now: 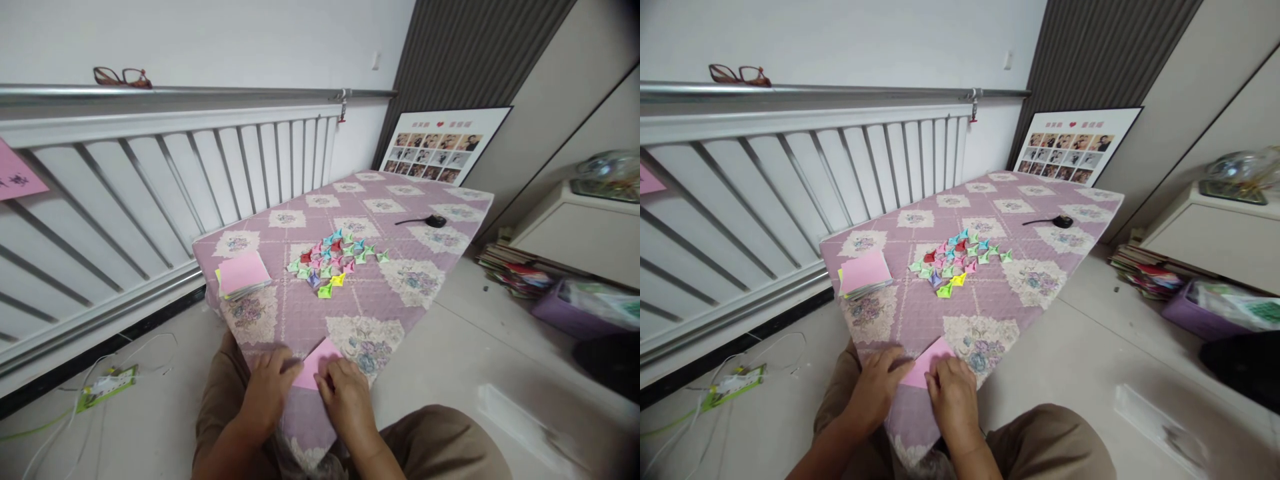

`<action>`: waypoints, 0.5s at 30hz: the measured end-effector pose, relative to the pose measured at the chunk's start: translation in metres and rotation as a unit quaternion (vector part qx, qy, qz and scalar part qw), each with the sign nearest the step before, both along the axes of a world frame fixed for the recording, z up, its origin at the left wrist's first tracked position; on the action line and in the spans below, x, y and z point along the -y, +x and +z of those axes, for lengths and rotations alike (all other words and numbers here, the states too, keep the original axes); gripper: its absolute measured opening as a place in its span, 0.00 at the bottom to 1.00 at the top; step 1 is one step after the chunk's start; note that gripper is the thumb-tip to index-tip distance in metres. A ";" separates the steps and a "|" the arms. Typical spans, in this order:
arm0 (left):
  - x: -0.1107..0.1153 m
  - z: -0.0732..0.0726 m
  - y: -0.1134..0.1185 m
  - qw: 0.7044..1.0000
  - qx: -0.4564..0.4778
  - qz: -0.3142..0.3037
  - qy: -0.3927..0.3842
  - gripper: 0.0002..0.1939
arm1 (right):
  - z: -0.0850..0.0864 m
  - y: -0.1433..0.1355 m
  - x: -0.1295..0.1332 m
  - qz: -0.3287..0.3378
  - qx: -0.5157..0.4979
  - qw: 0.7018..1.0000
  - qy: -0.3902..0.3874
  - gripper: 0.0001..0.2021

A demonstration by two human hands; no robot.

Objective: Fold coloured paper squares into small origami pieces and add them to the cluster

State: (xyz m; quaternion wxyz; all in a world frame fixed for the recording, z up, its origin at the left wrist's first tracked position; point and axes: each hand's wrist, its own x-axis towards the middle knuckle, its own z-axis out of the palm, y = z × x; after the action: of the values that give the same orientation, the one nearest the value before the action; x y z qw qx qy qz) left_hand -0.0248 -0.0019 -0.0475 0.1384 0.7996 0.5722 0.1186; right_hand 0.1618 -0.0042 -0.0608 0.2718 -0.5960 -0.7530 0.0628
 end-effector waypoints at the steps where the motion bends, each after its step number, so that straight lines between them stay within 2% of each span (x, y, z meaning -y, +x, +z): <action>1: -0.001 0.000 0.000 0.999 -0.003 -0.044 0.005 0.17 | -0.001 0.001 0.000 0.004 -0.003 1.000 0.000 0.06; 3: -0.003 0.002 0.000 0.994 -0.011 -0.104 0.009 0.17 | -0.004 0.003 0.000 0.010 -0.006 1.000 0.000 0.06; 5: -0.004 0.005 0.001 0.991 -0.022 -0.128 0.012 0.17 | -0.005 0.006 0.001 0.017 -0.011 1.000 0.000 0.06; 12: -0.007 0.005 0.002 0.987 -0.063 -0.144 0.032 0.17 | 0.008 -0.004 0.014 0.037 -0.025 0.999 -0.005 0.04; 15: -0.009 0.000 -0.005 0.986 -0.074 -0.150 0.022 0.19 | 0.012 -0.010 0.019 0.058 -0.030 0.997 -0.044 0.11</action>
State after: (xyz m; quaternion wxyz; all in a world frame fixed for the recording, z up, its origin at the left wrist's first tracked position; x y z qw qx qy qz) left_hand -0.0295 0.0069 -0.0475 0.0942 0.8856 0.4521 0.0491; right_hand 0.1517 -0.0231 -0.0492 0.2634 -0.5604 -0.7744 0.1298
